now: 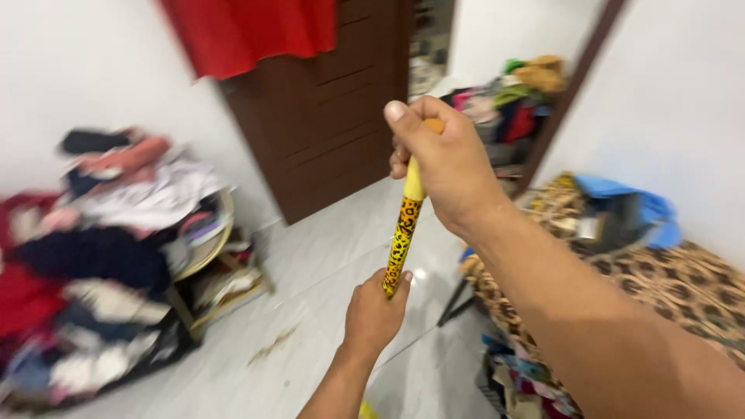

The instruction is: The person sweeps the floor in a room using a broom, moving debris towards a doorway and handling a red cloth hanging on the door.

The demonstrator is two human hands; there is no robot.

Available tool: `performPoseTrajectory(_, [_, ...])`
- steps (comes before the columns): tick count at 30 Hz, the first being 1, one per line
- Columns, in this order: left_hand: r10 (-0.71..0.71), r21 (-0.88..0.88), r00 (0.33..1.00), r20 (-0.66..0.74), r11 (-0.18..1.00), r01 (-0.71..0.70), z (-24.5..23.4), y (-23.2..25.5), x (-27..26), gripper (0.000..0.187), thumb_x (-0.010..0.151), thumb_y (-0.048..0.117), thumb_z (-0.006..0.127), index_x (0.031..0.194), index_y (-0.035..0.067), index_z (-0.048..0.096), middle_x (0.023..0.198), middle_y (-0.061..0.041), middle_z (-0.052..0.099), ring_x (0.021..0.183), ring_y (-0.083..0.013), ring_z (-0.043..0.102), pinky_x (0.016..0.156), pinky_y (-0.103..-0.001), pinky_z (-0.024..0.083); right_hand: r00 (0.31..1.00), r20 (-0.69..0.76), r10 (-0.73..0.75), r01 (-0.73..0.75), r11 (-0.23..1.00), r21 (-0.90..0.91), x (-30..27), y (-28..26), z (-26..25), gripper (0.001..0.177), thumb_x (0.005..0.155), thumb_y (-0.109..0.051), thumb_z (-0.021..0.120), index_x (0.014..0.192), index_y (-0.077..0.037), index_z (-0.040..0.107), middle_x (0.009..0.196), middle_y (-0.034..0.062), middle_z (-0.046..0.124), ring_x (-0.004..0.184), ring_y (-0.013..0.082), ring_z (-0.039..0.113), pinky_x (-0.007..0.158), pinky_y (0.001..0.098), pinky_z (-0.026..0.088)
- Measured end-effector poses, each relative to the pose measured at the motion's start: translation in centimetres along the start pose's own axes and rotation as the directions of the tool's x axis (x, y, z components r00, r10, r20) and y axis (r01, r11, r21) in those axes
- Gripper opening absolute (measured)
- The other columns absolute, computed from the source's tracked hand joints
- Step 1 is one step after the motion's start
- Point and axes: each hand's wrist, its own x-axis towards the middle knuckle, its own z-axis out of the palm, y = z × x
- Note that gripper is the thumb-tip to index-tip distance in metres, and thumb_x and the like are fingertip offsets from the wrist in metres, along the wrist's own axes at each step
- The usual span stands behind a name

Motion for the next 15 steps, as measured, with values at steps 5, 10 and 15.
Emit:
performPoseTrajectory(5, [-0.276,0.183,0.96,-0.046,0.943,0.28,-1.8,-9.8,-5.7,0.04,0.094,0.046,0.058,0.089,0.009,0.073,0.084,-0.021,0.072,0.087,-0.0447,0.067,0.079,-0.054,0.053,0.948,0.223,0.225,-0.269,0.944,0.191,-2.2,9.1,4.1,0.042,0.104,-0.041,0.059,0.08,-0.006,0.06,0.071,0.0081,0.062,0.065,0.0182,0.061,0.062,0.0329,0.051])
performPoseTrajectory(10, [-0.587,0.308,0.808,-0.045,0.761,0.571,0.0,-24.9,-14.4,0.038,0.088,0.051,0.064,0.096,0.016,0.078,0.094,-0.017,0.075,0.096,-0.038,0.071,0.09,-0.048,0.056,0.601,0.397,0.693,-0.771,0.634,0.061,-12.3,17.5,7.3,0.046,0.096,-0.044,0.057,0.073,-0.005,0.062,0.081,0.0088,0.073,0.088,0.0213,0.069,0.085,0.036,0.054])
performPoseTrajectory(15, [-0.687,0.26,0.725,0.045,0.709,0.656,1.3,-32.0,-17.5,0.044,0.088,0.053,0.068,0.099,0.011,0.076,0.096,-0.018,0.076,0.098,-0.0345,0.073,0.091,-0.044,0.056,0.517,0.556,0.651,-0.687,0.703,-0.185,-17.4,18.7,9.4,0.056,0.098,-0.046,0.058,0.06,-0.005,0.055,0.072,0.0116,0.07,0.084,0.0237,0.072,0.081,0.035,0.052])
